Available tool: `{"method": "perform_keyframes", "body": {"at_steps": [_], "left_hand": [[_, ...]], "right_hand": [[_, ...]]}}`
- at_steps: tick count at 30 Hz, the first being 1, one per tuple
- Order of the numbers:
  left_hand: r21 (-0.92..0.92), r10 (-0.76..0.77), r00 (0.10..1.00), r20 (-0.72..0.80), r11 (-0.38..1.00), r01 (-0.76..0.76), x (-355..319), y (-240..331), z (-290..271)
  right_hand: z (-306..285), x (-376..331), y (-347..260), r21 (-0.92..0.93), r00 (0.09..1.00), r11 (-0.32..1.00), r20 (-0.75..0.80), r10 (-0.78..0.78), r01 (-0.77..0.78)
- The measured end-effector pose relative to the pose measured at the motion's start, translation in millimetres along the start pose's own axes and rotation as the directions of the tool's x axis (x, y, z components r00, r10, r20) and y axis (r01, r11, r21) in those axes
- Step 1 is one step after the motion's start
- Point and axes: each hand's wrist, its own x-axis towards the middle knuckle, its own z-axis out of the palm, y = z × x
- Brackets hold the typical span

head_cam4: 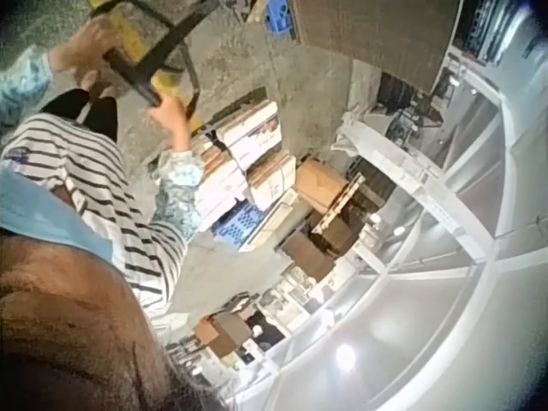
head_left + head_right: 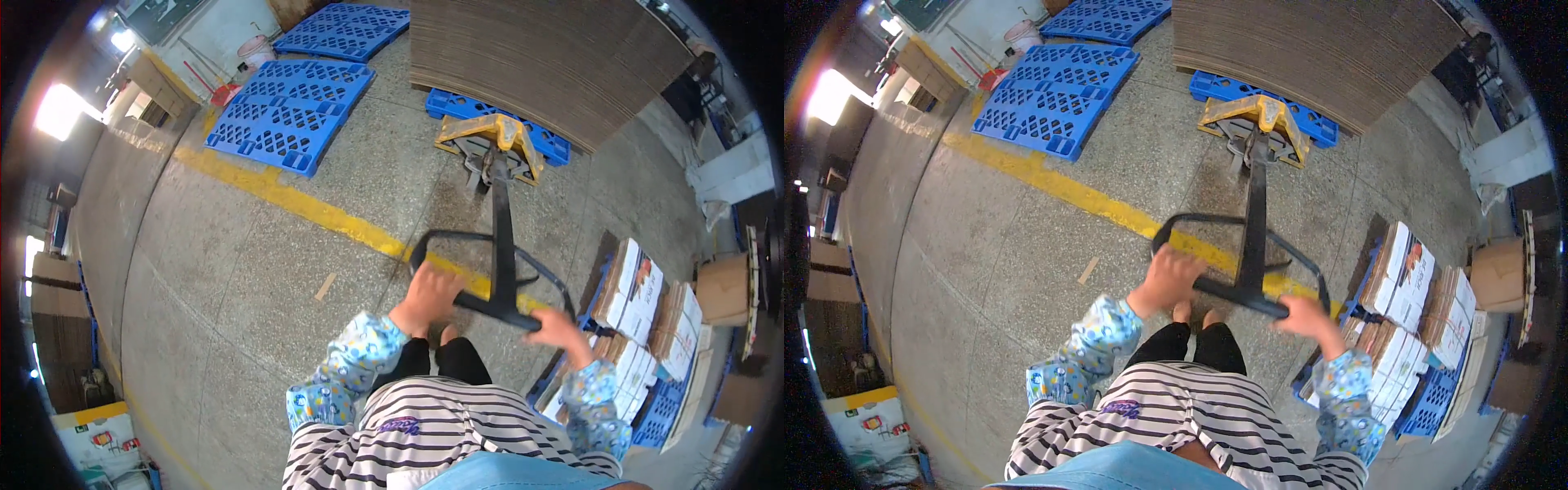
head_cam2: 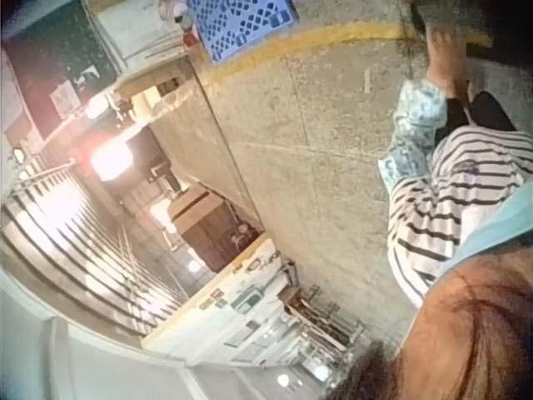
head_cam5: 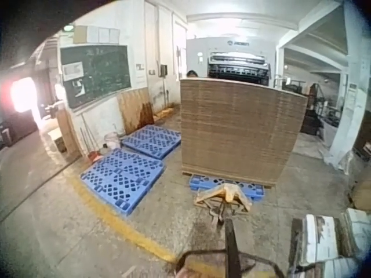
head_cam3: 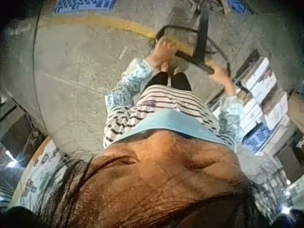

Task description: Pulling an empty manual pallet jack to a stack of cardboard and then lifting the stack.

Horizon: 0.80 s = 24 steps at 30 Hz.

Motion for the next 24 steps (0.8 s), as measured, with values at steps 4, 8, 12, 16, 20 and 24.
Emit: {"method": "perform_keyframes", "body": {"at_steps": [4,8,12,16,20,24], "left_hand": [[-0.092,-0.029,0.999,-0.04,0.995,0.025,1.2,21.1,-42.4],[-0.012,-0.037,0.999,-0.004,0.999,0.037,-145.7,64.8,38.0],[0.003,-0.144,0.929,0.341,0.988,0.152,-252.3,89.8,105.3],[0.035,-0.212,0.884,0.417,0.975,0.218,-275.6,113.7,77.8],[-0.269,-0.246,0.961,0.127,0.924,0.272,-296.7,133.2,12.8],[-0.462,-0.489,0.864,-0.124,0.799,0.386,-365.0,143.0,-46.3]], "right_hand": [[-16.1,-31.6,-29.7,-0.047,0.997,0.999,-0.079,0.02,-0.024],[164.7,-45.3,4.0,-0.011,1.0,1.0,0.009,0.024,-0.024],[274.7,-48.5,4.8,-0.004,0.964,0.993,0.239,0.116,-0.119],[295.0,-75.1,1.1,0.072,0.987,0.997,0.163,-0.019,0.007],[296.4,-104.9,-14.7,0.085,0.982,0.996,0.188,-0.02,0.004],[316.8,-122.9,-32.3,0.288,0.964,0.956,0.266,-0.026,-0.053]]}}
